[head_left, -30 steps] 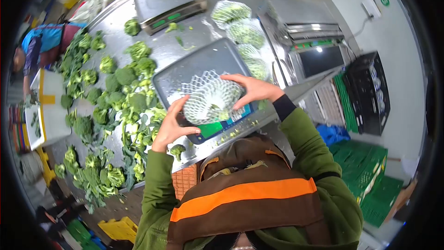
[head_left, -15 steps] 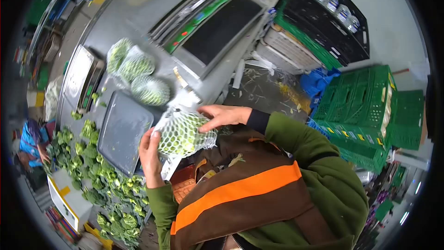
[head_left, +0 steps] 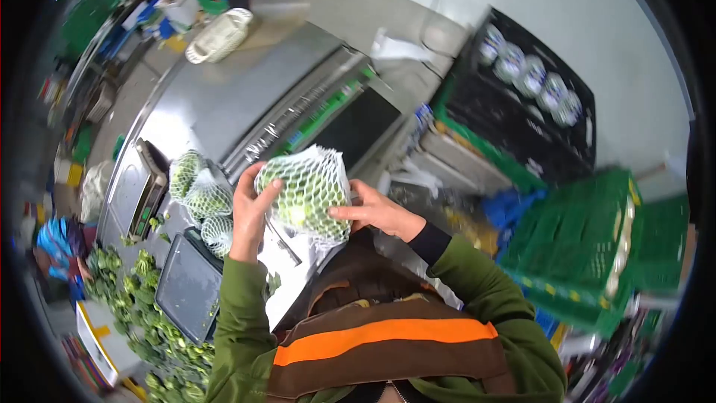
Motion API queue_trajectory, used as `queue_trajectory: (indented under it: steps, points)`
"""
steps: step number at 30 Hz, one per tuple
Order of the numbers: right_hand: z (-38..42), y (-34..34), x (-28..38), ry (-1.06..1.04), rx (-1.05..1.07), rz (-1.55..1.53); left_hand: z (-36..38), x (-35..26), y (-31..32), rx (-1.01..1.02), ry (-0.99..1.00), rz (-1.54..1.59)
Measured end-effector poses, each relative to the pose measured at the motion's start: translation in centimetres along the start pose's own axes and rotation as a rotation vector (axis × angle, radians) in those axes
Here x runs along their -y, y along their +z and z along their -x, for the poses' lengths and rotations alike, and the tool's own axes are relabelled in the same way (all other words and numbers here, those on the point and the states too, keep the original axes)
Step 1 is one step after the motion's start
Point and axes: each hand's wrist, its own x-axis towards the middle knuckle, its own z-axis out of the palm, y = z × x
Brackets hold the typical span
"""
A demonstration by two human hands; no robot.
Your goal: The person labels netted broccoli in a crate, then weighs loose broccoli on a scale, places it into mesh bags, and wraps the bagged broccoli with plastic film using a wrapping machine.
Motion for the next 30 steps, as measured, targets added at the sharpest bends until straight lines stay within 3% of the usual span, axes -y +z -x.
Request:
queue_trajectory:
  steps: [2, 4, 10, 13, 14, 15, 16, 19, 22, 24, 26, 28, 30]
  points:
    - [-4.0, -0.4, 3.2, 0.009, -0.001, -0.033, -4.7, -0.3, -1.4, -0.072, 0.079, -0.018]
    - [-8.2, -0.7, 6.5, -0.033, 0.018, -0.035, -9.7, -1.3, -1.9, -0.094, 0.038, 0.138]
    - [-21.9, -1.4, 14.4, -0.042, -0.05, 0.234, -25.9, -4.8, -4.3, -0.034, 0.121, 0.112]
    - [-26.4, -2.0, 16.4, -0.104, -0.111, 0.163, -31.3, -4.7, -5.4, -0.043, 0.105, 0.027]
    - [-27.8, -2.8, 16.7, -0.096, -0.099, 0.17, -32.6, -3.9, -5.8, -0.016, 0.082, -0.03]
    - [-29.0, -3.9, 17.1, 0.057, -0.01, 0.294, -33.4, -2.9, -5.8, -0.02, 0.055, -0.134]
    - [-30.0, -4.8, 17.0, 0.216, 0.078, 0.416, -33.9, -1.8, -6.1, -0.031, 0.048, -0.127]
    - [-30.1, -6.1, 17.7, 0.251, 0.111, 0.535, -35.0, 0.5, -6.3, -0.021, -0.134, -0.174]
    - [-29.6, -7.9, 18.8, 0.286, 0.132, 0.624, -34.9, 1.6, -7.2, -0.199, 0.049, -0.19]
    - [-27.6, -9.8, 20.8, 0.184, 0.102, 0.682, -31.8, -0.3, -7.4, -0.383, 0.034, -0.179]
    - [-26.9, -14.2, 19.8, 0.013, 0.077, 0.649, -27.0, -2.4, -8.6, -0.402, 0.177, -0.318]
    - [-26.1, -17.7, 19.9, -0.036, -0.002, 0.759, -22.1, -1.6, -11.2, -0.524, 0.044, -0.548]
    - [-25.8, -20.4, 18.9, -0.541, -0.058, 1.447, -16.9, 0.2, -11.9, -0.546, 0.031, -0.874]
